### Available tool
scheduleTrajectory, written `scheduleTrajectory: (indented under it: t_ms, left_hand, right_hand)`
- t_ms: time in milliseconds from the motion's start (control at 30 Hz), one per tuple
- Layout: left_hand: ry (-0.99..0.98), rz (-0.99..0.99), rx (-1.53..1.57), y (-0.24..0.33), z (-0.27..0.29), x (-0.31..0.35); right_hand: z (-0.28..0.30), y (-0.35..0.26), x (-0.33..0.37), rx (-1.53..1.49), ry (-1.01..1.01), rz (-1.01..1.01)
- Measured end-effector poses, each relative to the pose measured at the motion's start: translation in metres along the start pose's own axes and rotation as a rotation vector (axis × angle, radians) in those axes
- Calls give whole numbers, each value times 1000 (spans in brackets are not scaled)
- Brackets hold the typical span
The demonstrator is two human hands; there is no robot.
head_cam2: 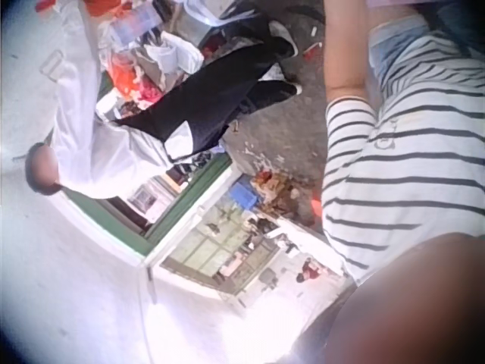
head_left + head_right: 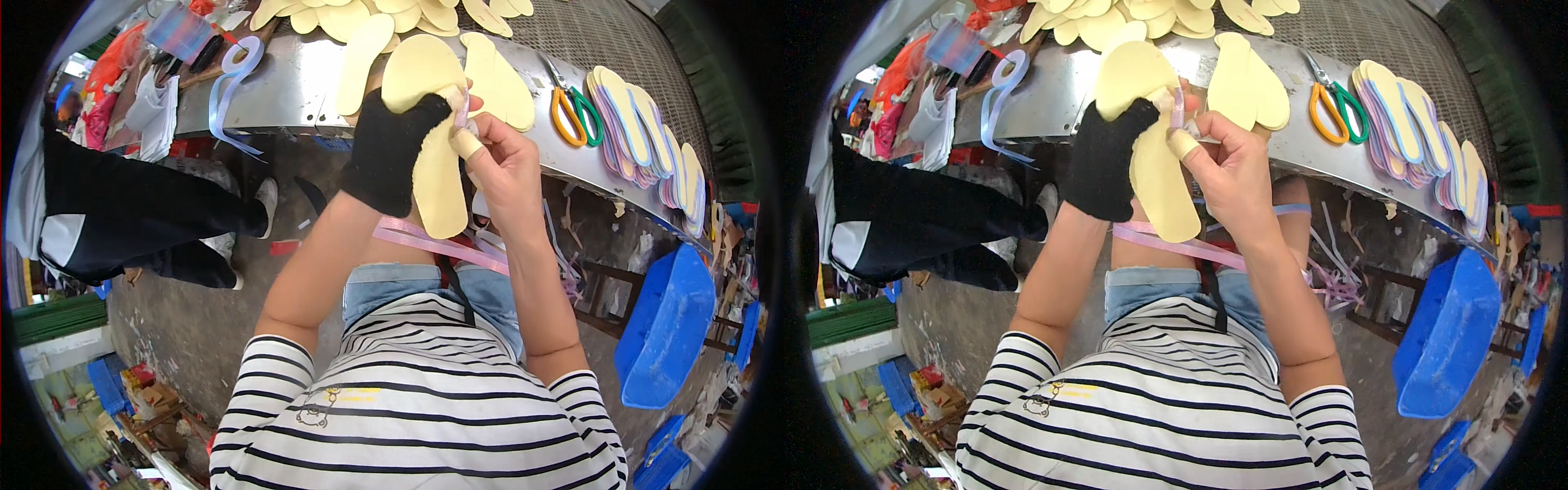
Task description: The recorder is applying purple adhesive strips or lining to shoe insoles and trimming the excess with scissors.
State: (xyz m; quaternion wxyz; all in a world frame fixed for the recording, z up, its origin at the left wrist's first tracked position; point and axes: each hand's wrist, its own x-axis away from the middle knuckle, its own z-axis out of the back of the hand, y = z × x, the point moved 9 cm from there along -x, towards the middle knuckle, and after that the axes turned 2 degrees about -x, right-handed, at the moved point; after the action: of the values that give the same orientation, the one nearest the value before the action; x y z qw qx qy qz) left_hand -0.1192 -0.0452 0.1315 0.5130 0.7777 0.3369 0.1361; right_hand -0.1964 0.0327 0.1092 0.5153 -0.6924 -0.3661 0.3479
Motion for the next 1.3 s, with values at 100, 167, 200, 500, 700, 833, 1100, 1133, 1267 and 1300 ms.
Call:
scheduleTrajectory:
  t_ms: [100, 167, 200, 500, 700, 833, 1100, 1133, 1267, 1300]
  left_hand:
    - [-5, 76, -116, -23, 33, 2]
    - [-20, -165, -78, -19, 15, 13]
    - [10, -127, -49, -23, 21, 15]
    - [185, -59, -108, -7, 33, 20]
    - [306, -237, -101, -1, 32, 26]
    - [205, -162, -84, -7, 34, 12]
    - [304, -8, -104, -21, 53, 34]
    - [260, -43, -160, -18, 49, 32]
    - [383, -88, -129, -14, 47, 37]
    - [390, -129, -112, -8, 48, 37]
  right_hand:
    - [-1, 1, -1, 7, 21, 58]
    - [-11, 3, -6, 33, 2, 182]
    - [-10, 14, -9, -25, -35, 66]
    - [-2, 27, 9, -173, 12, -134]
    - [-12, 34, 9, -40, -189, -206]
    - [-15, 19, -3, -34, -128, -48]
    - [-10, 18, 4, -57, -153, -283]
    - [-5, 16, 7, -81, -116, -272]
    - [2, 17, 14, 47, -52, -212]
    - [6, 12, 13, 48, -49, -213]
